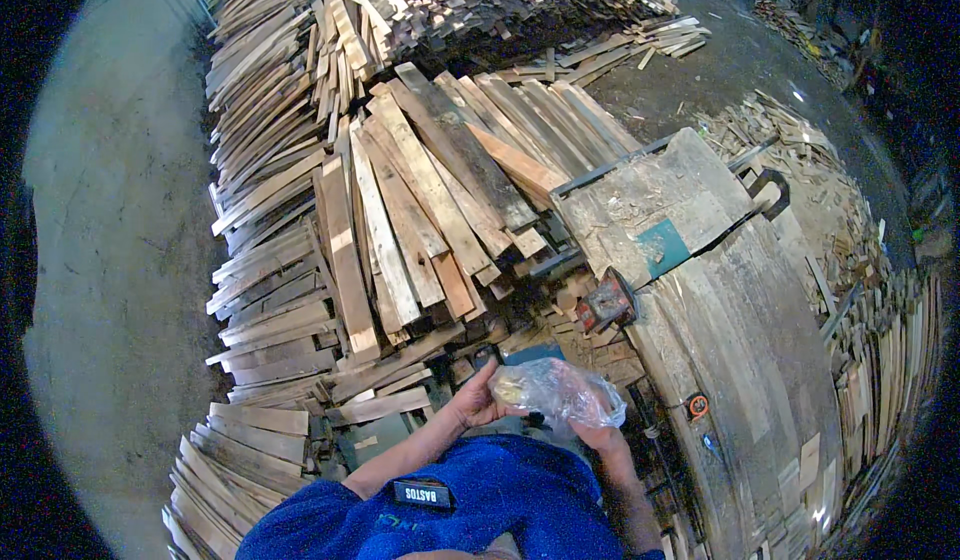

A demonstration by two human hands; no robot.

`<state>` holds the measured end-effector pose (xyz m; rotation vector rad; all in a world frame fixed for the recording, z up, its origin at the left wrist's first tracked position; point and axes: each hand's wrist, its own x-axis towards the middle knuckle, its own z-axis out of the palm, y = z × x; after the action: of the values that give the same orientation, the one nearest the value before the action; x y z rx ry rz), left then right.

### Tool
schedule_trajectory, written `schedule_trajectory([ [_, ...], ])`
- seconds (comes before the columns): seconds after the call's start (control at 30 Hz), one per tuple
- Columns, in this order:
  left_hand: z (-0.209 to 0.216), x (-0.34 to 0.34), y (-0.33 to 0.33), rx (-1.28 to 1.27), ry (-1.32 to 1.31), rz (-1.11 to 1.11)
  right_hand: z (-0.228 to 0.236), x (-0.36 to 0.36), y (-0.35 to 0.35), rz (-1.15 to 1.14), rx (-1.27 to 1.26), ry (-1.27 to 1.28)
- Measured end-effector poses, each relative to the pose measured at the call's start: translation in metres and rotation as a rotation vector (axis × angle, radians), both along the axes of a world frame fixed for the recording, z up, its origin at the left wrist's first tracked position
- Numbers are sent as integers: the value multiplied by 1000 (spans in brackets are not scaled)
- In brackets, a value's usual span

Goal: Selecting and inspecting wooden planks from a large pile and placing them on a workbench.

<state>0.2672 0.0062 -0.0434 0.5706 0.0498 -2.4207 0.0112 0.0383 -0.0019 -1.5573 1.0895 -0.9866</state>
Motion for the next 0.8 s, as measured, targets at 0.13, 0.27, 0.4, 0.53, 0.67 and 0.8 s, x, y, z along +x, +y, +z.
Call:
schedule_trajectory([
  [0.13,-25,-1,-2,-316,-185,-119,5,4,2,14,61,28],
  [0.27,-21,-13,2,-300,-383,-92,11,10,3,25,101,64],
  [0.4,-25,-13,-1,-270,-602,-87,3,18,-5,8,-36,236],
  [0.53,-26,-15,-7,-279,-806,-37,-17,19,-5,-55,-46,335],
  [0.67,-12,-17,-5,-414,-952,-45,0,34,-14,-162,-77,349],
  [0.8,9,-5,4,-420,-717,-293,20,47,-17,-64,-56,457],
])
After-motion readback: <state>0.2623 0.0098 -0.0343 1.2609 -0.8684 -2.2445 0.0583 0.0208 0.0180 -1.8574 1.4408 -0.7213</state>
